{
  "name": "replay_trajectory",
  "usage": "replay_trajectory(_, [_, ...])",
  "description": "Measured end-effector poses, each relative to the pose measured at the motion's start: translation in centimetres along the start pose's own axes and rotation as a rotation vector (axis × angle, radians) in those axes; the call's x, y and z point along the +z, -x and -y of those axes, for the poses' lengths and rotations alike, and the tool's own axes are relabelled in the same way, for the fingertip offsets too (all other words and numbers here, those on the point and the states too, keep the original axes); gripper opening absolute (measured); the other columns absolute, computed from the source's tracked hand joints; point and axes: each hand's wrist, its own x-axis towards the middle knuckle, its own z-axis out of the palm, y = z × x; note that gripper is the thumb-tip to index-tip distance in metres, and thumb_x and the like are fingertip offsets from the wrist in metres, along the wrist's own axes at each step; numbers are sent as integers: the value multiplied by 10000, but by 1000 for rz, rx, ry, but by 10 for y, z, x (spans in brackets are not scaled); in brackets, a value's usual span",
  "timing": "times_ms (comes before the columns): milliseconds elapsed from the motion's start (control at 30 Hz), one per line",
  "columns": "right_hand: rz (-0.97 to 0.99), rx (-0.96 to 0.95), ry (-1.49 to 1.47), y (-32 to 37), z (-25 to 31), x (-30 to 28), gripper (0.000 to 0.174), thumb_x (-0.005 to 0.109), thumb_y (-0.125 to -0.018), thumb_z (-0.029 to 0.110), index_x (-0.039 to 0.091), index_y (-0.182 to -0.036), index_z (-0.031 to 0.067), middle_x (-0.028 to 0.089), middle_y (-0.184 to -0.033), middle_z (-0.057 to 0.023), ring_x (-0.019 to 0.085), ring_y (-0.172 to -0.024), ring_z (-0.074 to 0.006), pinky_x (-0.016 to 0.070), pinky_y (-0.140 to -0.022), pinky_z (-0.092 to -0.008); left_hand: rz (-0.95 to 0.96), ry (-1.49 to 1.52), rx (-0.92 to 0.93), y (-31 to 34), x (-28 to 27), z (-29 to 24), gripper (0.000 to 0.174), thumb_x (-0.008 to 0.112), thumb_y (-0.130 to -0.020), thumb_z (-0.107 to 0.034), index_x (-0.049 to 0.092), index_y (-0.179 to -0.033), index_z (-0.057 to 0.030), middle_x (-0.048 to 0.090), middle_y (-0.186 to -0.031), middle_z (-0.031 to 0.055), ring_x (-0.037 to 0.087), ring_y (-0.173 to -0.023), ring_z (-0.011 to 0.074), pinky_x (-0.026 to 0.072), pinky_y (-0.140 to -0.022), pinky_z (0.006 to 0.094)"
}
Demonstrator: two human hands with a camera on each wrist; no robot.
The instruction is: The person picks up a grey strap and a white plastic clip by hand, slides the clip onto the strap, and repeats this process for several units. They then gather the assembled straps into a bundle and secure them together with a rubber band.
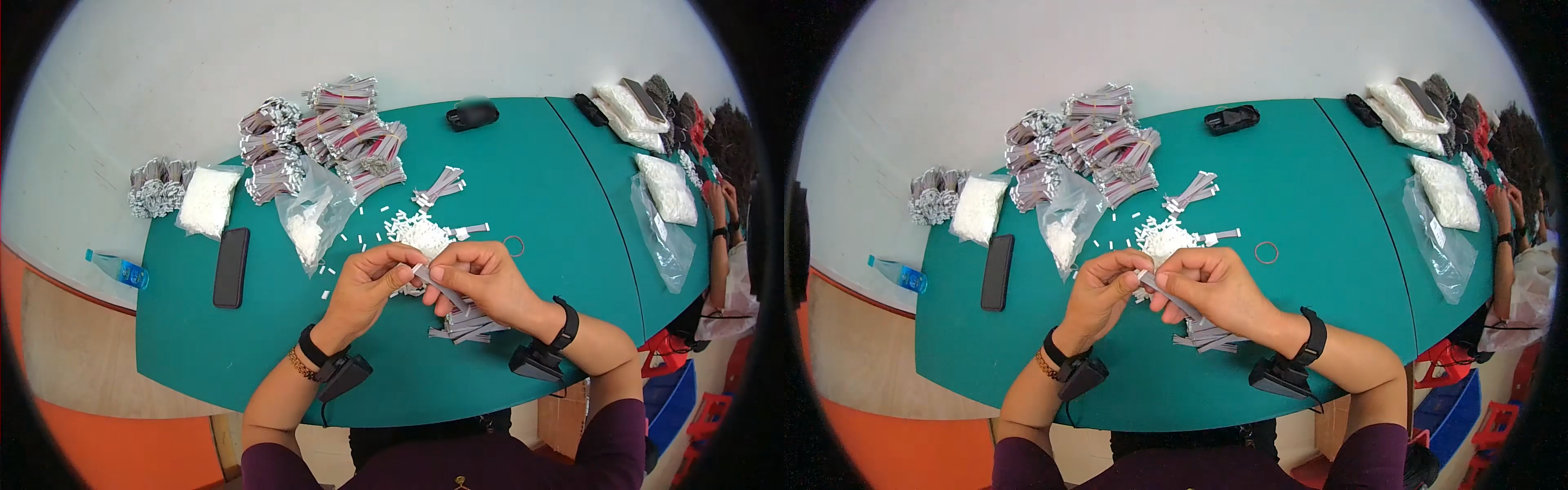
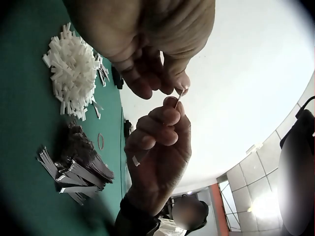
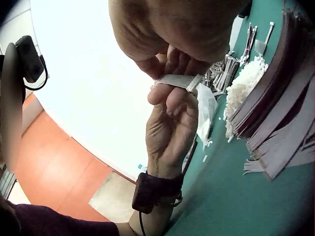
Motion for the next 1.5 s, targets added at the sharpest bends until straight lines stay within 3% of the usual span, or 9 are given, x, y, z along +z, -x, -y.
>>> replay_trajectory(467, [13, 9, -3, 0, 0, 3, 158, 552, -921, 136, 600, -918, -15, 661, -763, -70, 615, -603, -90, 502, -550, -210, -18, 15, -40, 0, -1, 1, 199, 601, -889, -99, 577, -1059, 1, 604, -972, 50, 566, -900, 115, 465, -806, 260])
replay_trajectory(667, [9, 41, 39, 0, -5, 5, 156, 586, -900, 143, 641, -846, 7, 642, -695, -32, 585, -561, -60, 464, -500, -187, -5, -4, -25, -1, 2, 1, 175, 610, -885, -112, 588, -1024, -7, 600, -956, 38, 554, -883, 108, 453, -808, 255])
replay_trajectory(1200, [24, 1, 33, -2, -9, 4, 165, 572, -902, 140, 641, -823, 12, 632, -669, -33, 558, -526, -59, 423, -473, -188, 37, -29, -68, -1, 2, 1, 221, 627, -877, -136, 593, -1045, 2, 600, -1010, 51, 564, -861, 108, 466, -791, 258])
replay_trajectory(1500, [115, 33, 351, -5, -1, -4, 212, 581, -908, 164, 640, -786, 0, 621, -650, -20, 534, -508, -49, 416, -458, -196, -25, -250, -109, -1, 4, -22, 96, 635, -852, -48, 572, -909, -4, 605, -817, 35, 559, -709, 83, 460, -641, 221])
